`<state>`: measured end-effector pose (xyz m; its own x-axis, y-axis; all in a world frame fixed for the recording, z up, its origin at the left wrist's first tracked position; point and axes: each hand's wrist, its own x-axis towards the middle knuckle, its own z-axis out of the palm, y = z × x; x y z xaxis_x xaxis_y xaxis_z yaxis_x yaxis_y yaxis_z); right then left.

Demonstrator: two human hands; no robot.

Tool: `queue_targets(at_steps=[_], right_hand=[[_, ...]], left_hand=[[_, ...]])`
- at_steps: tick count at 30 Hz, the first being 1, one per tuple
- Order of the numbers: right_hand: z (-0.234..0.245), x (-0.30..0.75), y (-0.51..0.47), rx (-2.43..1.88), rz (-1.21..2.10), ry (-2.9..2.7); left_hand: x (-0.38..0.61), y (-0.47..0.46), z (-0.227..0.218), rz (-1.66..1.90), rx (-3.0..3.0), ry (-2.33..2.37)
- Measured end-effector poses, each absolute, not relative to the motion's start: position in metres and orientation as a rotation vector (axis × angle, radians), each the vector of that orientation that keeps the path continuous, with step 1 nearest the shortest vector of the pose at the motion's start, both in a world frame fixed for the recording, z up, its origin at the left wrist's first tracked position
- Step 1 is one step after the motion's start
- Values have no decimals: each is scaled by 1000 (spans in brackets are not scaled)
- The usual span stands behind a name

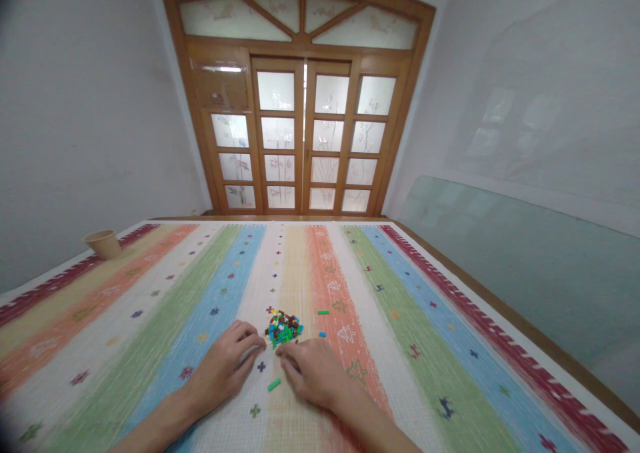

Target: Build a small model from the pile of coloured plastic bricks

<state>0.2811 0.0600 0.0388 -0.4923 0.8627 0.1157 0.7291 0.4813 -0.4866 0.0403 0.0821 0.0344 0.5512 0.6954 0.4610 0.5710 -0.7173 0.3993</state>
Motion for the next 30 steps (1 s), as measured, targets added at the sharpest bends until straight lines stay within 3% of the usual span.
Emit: queue_targets(at_steps=[30], right_hand=[[43, 281, 60, -1379, 508, -2405]], left_hand=[[42, 80, 39, 913, 2593, 1070]])
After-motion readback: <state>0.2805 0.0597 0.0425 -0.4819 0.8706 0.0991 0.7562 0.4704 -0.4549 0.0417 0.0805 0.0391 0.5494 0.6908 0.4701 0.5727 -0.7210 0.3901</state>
